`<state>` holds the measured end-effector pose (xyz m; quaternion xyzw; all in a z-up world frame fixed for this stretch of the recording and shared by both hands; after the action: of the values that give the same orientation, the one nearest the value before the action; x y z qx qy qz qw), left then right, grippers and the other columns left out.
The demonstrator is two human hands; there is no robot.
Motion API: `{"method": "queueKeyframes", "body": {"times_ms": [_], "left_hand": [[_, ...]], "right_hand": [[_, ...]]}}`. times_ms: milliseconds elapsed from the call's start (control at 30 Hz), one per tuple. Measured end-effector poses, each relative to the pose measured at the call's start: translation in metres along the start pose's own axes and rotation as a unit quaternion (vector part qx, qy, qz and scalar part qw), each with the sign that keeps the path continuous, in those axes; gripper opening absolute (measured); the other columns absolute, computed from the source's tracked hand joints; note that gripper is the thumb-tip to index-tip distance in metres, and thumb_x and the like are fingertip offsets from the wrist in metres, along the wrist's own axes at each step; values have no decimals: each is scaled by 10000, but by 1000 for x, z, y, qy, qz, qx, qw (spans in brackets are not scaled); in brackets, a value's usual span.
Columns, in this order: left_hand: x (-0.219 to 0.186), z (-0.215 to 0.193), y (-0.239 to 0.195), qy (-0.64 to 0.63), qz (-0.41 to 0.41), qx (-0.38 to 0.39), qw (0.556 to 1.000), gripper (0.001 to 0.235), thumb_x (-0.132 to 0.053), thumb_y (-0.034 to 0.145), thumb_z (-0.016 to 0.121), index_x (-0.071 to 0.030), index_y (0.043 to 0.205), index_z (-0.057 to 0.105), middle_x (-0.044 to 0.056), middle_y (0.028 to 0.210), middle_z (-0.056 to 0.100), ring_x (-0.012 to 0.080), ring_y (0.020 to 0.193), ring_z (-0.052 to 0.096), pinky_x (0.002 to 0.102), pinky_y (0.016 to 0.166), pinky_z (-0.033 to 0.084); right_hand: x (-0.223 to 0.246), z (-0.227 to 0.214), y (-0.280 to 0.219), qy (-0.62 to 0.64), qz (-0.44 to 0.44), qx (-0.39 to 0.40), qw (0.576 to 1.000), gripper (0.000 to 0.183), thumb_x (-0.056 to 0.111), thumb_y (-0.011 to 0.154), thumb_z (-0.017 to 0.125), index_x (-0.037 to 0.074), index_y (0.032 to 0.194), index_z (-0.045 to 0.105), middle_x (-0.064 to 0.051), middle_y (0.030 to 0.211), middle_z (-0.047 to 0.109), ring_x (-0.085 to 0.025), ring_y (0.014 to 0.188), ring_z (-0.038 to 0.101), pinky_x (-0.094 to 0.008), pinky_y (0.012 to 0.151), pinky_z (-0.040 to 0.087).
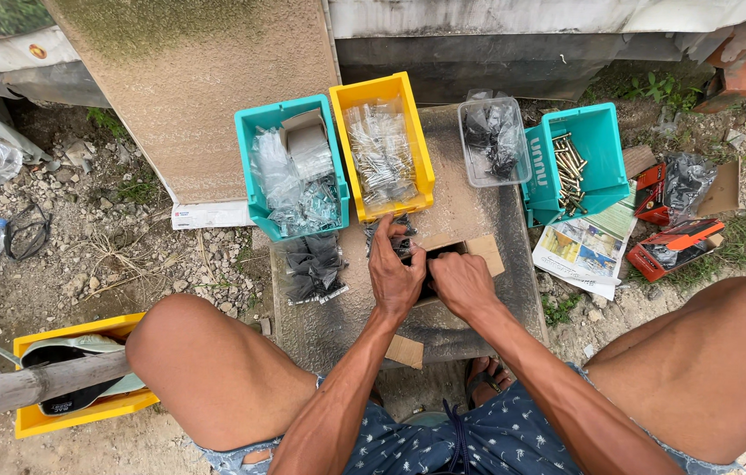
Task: The person sits cross-legged and sorts black screws from a cardboard box into small plastic bags. They handle the screws by hand, placing them into bags and arranging the filled bags on a small table surrounded by storage bins.
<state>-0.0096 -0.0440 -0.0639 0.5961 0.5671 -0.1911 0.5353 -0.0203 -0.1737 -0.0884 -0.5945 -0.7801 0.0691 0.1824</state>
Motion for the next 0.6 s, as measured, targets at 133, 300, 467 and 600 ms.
{"method": "queueKeyframes", "body": {"times_ms": [133,300,467,600], "left_hand": [[1,-1,0,2,-3,3,1000,604,-6,688,606,12,1281,492,111,908,618,317,880,644,421,849,511],[1,-2,-1,3,-8,4,1000,594,-9,692,609,-7,1276,498,104,901,616,315,886,644,420,850,512],[9,3,-3,6,-3,3,1000,600,-7,686,615,-15,1275,497,92,906,613,299,889,642,407,853,511],[2,0,-1,8,-1,5,1000,588,-5,691,615,-24,1267,499,89,905,614,296,886,643,411,847,513]], "right_hand": [[0,2,3,9,8,14,1000,150,129,775,555,129,789,704,-68,756,702,-324,782,708,-422,717,559],[-11,7,5,152,76,38,985,160,184,773,605,142,854,737,-106,822,713,-372,873,690,-497,786,551],[6,-92,-30,375,92,-69,920,147,90,791,680,77,918,753,-119,794,709,-256,690,638,-374,643,521],[4,-102,-31,536,65,-158,827,162,77,820,705,57,977,737,-52,744,654,-77,562,523,-224,508,472]]}}
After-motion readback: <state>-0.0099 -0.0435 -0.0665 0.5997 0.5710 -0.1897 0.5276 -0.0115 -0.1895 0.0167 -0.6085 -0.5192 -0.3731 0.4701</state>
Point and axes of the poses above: each hand's wrist, its own y-axis towards the middle knuckle, its own z-axis out of the palm, x = y × z, the point moved 4 cm from there along y, towards the middle knuckle
